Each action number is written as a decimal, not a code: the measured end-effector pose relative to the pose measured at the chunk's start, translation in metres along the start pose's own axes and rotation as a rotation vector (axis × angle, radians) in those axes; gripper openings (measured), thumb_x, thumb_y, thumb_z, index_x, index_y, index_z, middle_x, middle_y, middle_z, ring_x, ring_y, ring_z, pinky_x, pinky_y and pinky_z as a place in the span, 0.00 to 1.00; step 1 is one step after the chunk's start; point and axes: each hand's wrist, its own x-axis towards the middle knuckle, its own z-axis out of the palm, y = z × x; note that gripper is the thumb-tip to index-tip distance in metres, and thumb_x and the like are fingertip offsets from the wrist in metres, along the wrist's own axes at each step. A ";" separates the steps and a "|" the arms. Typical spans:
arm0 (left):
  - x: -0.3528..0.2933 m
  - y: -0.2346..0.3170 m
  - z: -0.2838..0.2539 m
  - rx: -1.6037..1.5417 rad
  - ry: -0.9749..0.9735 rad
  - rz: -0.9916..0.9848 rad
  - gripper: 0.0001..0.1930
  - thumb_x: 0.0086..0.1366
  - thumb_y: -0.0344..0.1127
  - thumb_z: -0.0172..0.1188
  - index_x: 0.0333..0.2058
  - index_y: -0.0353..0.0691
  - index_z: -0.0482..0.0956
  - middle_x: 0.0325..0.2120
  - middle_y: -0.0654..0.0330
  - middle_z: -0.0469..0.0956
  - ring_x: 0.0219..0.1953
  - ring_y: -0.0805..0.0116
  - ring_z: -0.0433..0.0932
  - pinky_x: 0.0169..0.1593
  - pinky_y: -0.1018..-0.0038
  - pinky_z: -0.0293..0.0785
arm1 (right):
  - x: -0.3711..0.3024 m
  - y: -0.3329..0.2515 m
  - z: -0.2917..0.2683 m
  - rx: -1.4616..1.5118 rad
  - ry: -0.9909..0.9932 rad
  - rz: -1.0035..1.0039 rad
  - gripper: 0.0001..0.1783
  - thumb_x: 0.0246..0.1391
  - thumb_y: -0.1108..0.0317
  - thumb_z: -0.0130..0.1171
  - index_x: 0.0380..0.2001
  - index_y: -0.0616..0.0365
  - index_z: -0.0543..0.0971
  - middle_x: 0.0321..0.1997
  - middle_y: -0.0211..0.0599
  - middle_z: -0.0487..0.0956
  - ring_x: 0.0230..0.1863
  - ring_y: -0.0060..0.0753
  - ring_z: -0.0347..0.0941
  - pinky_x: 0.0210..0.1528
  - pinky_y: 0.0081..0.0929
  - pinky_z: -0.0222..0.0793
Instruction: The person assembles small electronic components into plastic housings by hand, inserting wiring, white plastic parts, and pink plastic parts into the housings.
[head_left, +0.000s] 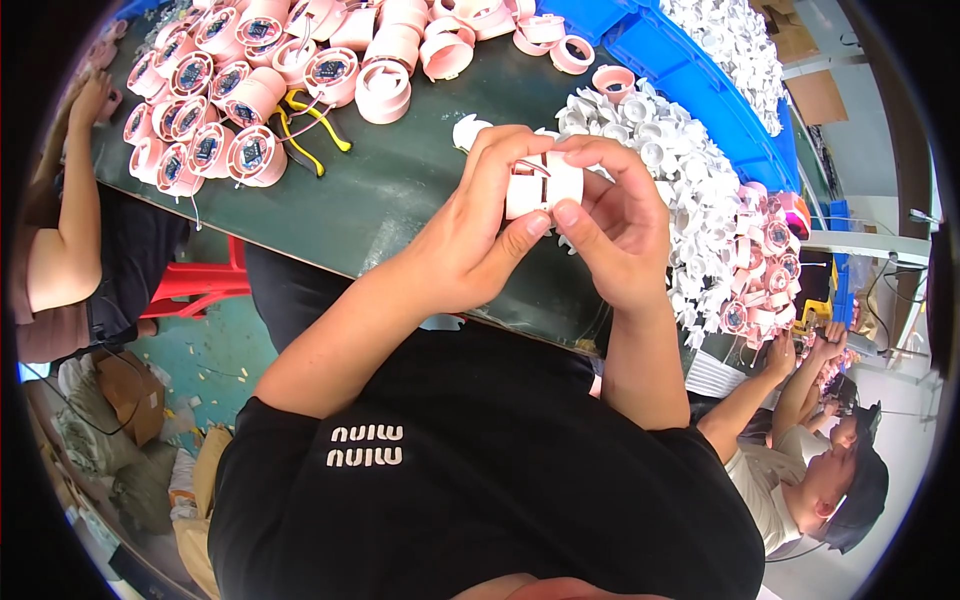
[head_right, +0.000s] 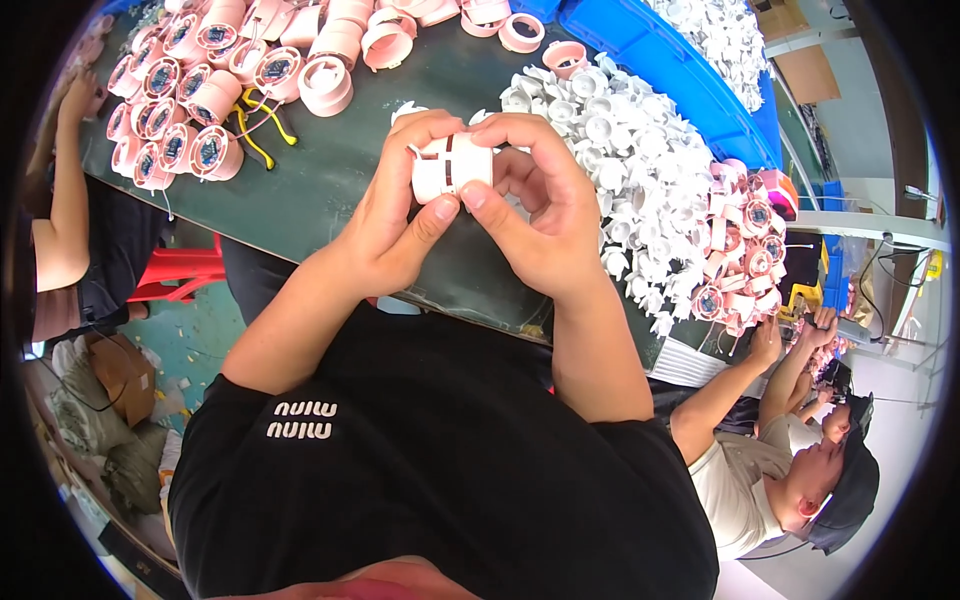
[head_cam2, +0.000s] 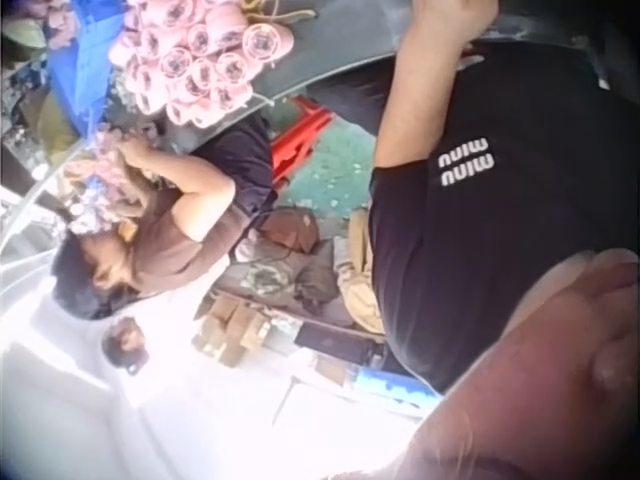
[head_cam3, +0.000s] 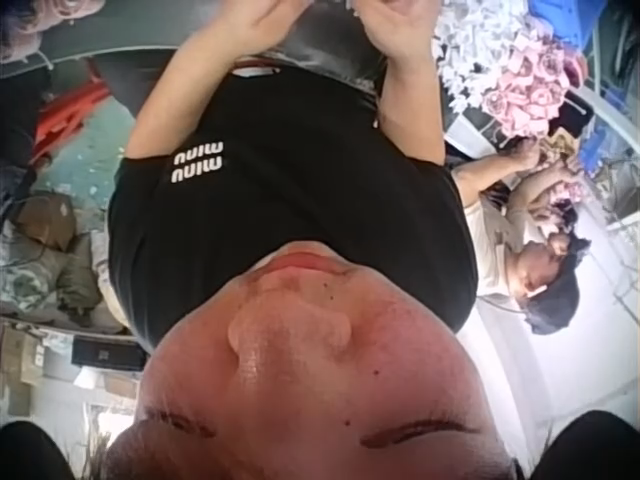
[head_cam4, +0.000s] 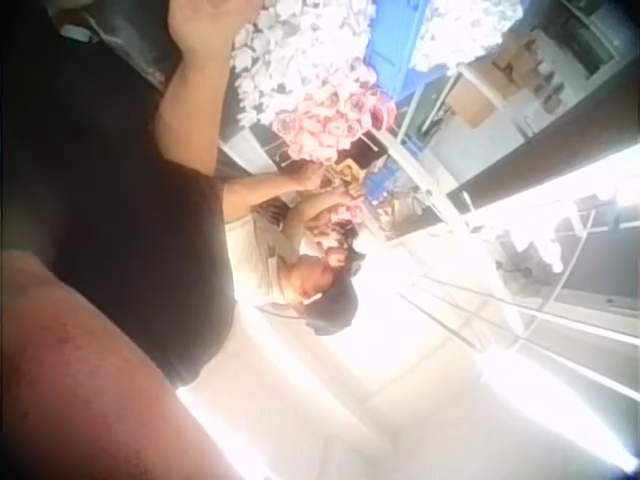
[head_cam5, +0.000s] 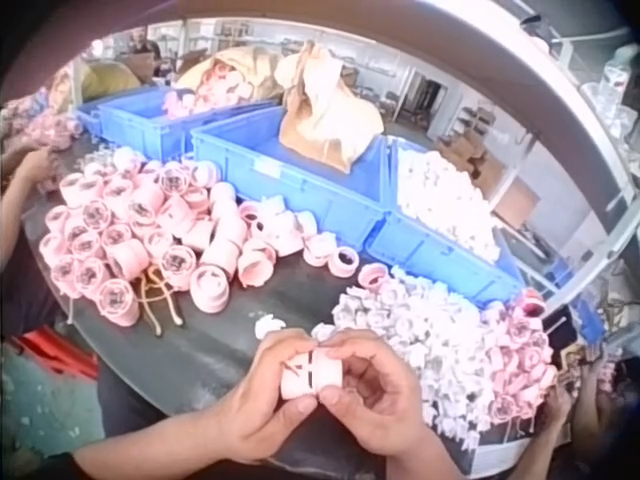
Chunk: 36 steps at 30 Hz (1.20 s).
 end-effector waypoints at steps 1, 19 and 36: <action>0.000 0.001 0.000 -0.005 -0.005 -0.009 0.26 0.75 0.36 0.55 0.65 0.33 0.58 0.56 0.42 0.63 0.55 0.47 0.69 0.60 0.59 0.69 | 0.000 0.000 0.000 -0.008 -0.002 0.006 0.19 0.61 0.79 0.65 0.54 0.64 0.74 0.58 0.39 0.71 0.49 0.29 0.79 0.49 0.25 0.77; -0.006 0.008 0.020 -0.067 -0.222 0.011 0.25 0.73 0.30 0.53 0.64 0.35 0.56 0.56 0.43 0.62 0.55 0.45 0.69 0.61 0.58 0.67 | 0.003 0.007 -0.005 0.079 0.215 0.162 0.49 0.71 0.29 0.26 0.66 0.66 0.68 0.55 0.42 0.77 0.48 0.32 0.72 0.54 0.32 0.69; -0.017 0.037 0.036 -0.011 -0.249 -0.074 0.30 0.68 0.30 0.58 0.65 0.33 0.57 0.59 0.42 0.63 0.61 0.47 0.66 0.68 0.55 0.60 | -0.014 0.008 0.007 -0.037 0.079 -0.032 0.45 0.74 0.38 0.19 0.55 0.63 0.79 0.46 0.41 0.80 0.49 0.35 0.72 0.57 0.33 0.67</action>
